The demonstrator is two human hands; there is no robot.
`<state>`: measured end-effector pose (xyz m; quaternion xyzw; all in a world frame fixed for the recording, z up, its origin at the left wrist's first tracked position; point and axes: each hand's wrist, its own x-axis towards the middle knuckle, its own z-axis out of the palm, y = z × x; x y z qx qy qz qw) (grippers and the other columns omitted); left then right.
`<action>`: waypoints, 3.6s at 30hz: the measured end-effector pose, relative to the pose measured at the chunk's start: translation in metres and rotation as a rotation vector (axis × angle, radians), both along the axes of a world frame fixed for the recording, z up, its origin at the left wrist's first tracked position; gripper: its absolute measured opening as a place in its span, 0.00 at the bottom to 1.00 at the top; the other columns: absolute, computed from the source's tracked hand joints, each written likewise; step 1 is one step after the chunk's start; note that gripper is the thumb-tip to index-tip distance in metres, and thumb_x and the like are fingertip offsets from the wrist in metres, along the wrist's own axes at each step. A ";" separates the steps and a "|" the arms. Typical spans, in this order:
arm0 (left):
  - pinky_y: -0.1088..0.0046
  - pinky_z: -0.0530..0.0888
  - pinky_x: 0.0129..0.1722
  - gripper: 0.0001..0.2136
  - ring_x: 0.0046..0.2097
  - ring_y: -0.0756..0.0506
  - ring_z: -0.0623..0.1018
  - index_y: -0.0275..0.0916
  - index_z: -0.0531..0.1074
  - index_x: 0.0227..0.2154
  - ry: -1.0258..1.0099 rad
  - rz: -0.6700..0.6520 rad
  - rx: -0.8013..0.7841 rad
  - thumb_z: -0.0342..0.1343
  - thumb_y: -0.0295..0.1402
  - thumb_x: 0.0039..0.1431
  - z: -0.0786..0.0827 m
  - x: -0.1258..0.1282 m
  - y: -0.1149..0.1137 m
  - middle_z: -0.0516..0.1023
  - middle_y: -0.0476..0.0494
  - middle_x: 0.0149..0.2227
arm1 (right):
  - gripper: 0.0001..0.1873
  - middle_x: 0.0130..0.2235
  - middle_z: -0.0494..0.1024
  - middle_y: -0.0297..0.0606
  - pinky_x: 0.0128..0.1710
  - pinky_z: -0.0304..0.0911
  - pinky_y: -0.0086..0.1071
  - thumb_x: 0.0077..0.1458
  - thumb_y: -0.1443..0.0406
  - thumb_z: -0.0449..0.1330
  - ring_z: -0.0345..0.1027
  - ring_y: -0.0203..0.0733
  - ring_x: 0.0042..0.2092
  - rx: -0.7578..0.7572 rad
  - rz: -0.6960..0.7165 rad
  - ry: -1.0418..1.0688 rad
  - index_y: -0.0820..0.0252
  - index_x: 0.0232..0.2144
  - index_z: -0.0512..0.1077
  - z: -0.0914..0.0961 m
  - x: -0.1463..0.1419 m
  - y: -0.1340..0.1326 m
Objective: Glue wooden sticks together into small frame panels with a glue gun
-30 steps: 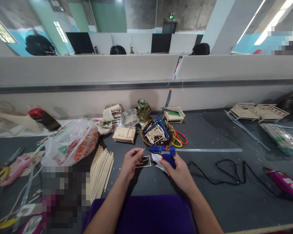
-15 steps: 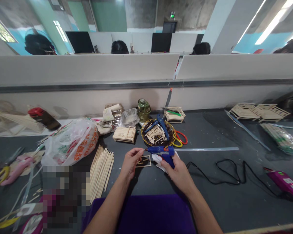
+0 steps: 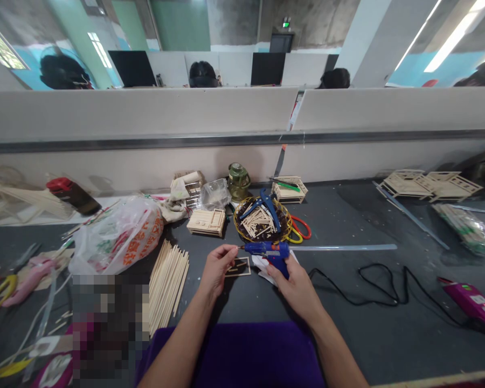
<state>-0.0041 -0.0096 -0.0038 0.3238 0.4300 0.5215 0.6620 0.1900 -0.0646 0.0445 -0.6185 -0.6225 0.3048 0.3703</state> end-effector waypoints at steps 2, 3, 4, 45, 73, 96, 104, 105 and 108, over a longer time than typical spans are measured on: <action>0.79 0.60 0.25 0.13 0.24 0.55 0.65 0.36 0.78 0.29 0.000 0.003 -0.007 0.67 0.40 0.42 0.001 0.000 0.000 0.73 0.49 0.24 | 0.22 0.47 0.76 0.42 0.48 0.63 0.38 0.56 0.56 0.55 0.70 0.47 0.46 -0.001 0.000 0.001 0.60 0.50 0.68 -0.001 0.000 0.000; 0.79 0.60 0.24 0.14 0.24 0.55 0.65 0.36 0.78 0.29 0.000 0.008 -0.011 0.67 0.40 0.42 0.001 0.000 0.000 0.73 0.49 0.24 | 0.22 0.46 0.76 0.42 0.48 0.63 0.38 0.56 0.56 0.55 0.70 0.47 0.46 -0.003 -0.003 -0.005 0.60 0.50 0.68 -0.001 0.000 0.001; 0.79 0.60 0.24 0.14 0.24 0.55 0.65 0.36 0.78 0.29 0.000 0.012 -0.015 0.67 0.40 0.41 0.001 0.000 0.000 0.73 0.49 0.24 | 0.22 0.46 0.76 0.42 0.47 0.63 0.39 0.55 0.56 0.55 0.70 0.47 0.45 -0.003 -0.007 -0.011 0.60 0.50 0.68 -0.001 0.001 0.001; 0.80 0.60 0.25 0.11 0.24 0.56 0.64 0.36 0.78 0.29 0.012 0.004 0.010 0.66 0.38 0.44 0.000 0.000 0.000 0.72 0.50 0.25 | 0.22 0.45 0.76 0.41 0.47 0.62 0.37 0.57 0.54 0.54 0.69 0.46 0.46 -0.030 0.006 0.014 0.60 0.49 0.67 0.002 -0.002 -0.001; 0.80 0.61 0.24 0.11 0.24 0.56 0.65 0.37 0.78 0.29 0.024 0.016 0.002 0.66 0.38 0.44 -0.001 0.000 0.001 0.73 0.50 0.25 | 0.22 0.48 0.74 0.42 0.50 0.60 0.38 0.57 0.54 0.54 0.67 0.47 0.49 -0.014 0.002 -0.004 0.58 0.50 0.67 -0.003 -0.001 -0.001; 0.80 0.59 0.23 0.13 0.22 0.56 0.63 0.35 0.78 0.29 0.069 0.009 -0.030 0.66 0.40 0.43 -0.002 0.002 0.000 0.70 0.51 0.23 | 0.24 0.22 0.73 0.35 0.23 0.55 0.30 0.53 0.47 0.52 0.64 0.40 0.25 -0.197 -0.034 -0.344 0.60 0.24 0.70 -0.040 0.078 0.005; 0.79 0.60 0.25 0.14 0.24 0.54 0.65 0.36 0.78 0.28 0.134 0.014 -0.011 0.66 0.42 0.42 -0.002 0.002 0.001 0.72 0.50 0.23 | 0.23 0.28 0.77 0.41 0.26 0.54 0.32 0.54 0.46 0.51 0.70 0.47 0.29 -0.259 -0.129 -0.675 0.56 0.24 0.71 -0.042 0.082 0.004; 0.79 0.60 0.25 0.14 0.24 0.54 0.65 0.36 0.78 0.28 0.136 0.016 -0.010 0.66 0.42 0.42 -0.002 0.002 0.001 0.72 0.50 0.23 | 0.23 0.28 0.76 0.40 0.26 0.54 0.33 0.55 0.46 0.50 0.70 0.46 0.30 -0.244 -0.141 -0.705 0.55 0.24 0.71 -0.037 0.081 0.005; 0.79 0.60 0.24 0.15 0.23 0.54 0.65 0.36 0.78 0.27 0.120 0.004 -0.030 0.67 0.43 0.40 -0.002 0.002 0.000 0.72 0.50 0.23 | 0.19 0.31 0.76 0.39 0.30 0.57 0.33 0.58 0.51 0.48 0.70 0.45 0.34 -0.131 -0.110 -0.671 0.54 0.29 0.72 -0.023 0.075 0.019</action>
